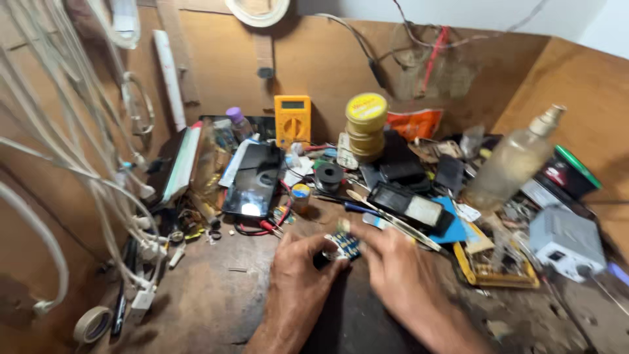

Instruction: The person applies cleaning liquid from a small bottle onto a mobile phone motherboard and scrubs the circuit board with a brush.

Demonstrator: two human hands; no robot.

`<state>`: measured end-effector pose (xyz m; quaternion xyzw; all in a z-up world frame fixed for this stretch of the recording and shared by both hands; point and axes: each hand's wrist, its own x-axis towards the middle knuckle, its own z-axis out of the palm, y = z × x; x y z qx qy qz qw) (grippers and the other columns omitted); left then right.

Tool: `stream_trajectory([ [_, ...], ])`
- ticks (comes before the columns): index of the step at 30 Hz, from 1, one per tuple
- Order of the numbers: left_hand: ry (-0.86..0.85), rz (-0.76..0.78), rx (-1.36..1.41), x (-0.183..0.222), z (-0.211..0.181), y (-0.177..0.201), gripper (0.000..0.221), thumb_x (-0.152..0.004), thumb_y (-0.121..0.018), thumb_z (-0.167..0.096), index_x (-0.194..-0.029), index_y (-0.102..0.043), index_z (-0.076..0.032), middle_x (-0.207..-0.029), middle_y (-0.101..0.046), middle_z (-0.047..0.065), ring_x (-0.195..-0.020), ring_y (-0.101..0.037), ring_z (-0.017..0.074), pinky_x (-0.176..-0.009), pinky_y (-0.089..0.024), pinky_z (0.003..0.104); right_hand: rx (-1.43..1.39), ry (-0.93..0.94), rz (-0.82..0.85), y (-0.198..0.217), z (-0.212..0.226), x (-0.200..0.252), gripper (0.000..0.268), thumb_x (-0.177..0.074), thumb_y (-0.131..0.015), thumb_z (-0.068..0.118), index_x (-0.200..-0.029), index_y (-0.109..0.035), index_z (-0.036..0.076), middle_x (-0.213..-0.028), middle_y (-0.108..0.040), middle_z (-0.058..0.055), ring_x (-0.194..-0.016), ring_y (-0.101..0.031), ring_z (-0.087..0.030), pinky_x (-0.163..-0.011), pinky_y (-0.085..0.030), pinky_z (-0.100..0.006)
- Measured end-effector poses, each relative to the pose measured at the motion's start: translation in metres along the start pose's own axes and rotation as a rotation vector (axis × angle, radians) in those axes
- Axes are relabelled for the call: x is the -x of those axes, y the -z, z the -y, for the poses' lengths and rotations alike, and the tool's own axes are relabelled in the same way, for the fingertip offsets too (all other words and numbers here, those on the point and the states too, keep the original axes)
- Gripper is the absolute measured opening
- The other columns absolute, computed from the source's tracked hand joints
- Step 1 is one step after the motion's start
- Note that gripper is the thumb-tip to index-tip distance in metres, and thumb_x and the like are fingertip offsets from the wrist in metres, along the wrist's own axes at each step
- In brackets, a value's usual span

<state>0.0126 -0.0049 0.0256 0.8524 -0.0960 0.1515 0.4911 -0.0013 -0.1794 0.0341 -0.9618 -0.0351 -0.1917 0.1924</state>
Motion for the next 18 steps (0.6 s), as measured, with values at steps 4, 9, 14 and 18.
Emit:
stream_trajectory([
  [4, -0.046, -0.016, -0.016, 0.012, 0.004, -0.006, 0.030, -0.068, -0.091, -0.022, -0.094, -0.080, -0.011, -0.087, -0.066, 0.014, -0.083, -0.066, 0.0303, -0.073, -0.054, 0.042, 0.033, -0.069, 0.007, -0.012, -0.020, 0.029, 0.040, -0.091, -0.063, 0.023, -0.129, -0.074, 0.031, -0.095, -0.063, -0.017, -0.079, -0.068, -0.040, -0.069, -0.055, -0.050],
  [9, -0.074, -0.017, 0.006, 0.006, -0.003, 0.002, 0.031, -0.067, -0.090, -0.021, -0.094, -0.080, -0.011, -0.085, -0.068, 0.012, -0.082, -0.068, 0.0288, -0.073, -0.056, 0.041, -0.020, -0.001, -0.101, 0.010, 0.005, 0.020, 0.032, -0.089, -0.064, 0.023, -0.119, -0.076, 0.025, -0.092, -0.061, -0.015, -0.084, -0.068, -0.038, -0.072, -0.056, -0.048],
  [14, -0.076, -0.050, -0.020, 0.008, -0.006, 0.000, 0.031, -0.066, -0.092, -0.020, -0.092, -0.080, -0.008, -0.088, -0.065, 0.014, -0.081, -0.066, 0.0307, -0.072, -0.055, 0.042, 0.059, -0.092, -0.008, 0.017, 0.011, 0.029, 0.043, -0.089, -0.060, 0.021, -0.129, -0.073, 0.030, -0.101, -0.060, -0.014, -0.081, -0.068, -0.037, -0.069, -0.055, -0.049],
  [18, 0.021, 0.040, -0.022, 0.005, -0.009, 0.005, 0.033, -0.068, -0.090, -0.021, -0.098, -0.081, -0.013, -0.092, -0.065, 0.013, -0.081, -0.067, 0.0292, -0.072, -0.055, 0.041, 0.102, -0.076, 0.010, 0.005, 0.005, 0.025, 0.043, -0.090, -0.061, 0.023, -0.130, -0.073, 0.032, -0.093, -0.061, -0.012, -0.079, -0.068, -0.034, -0.070, -0.056, -0.046],
])
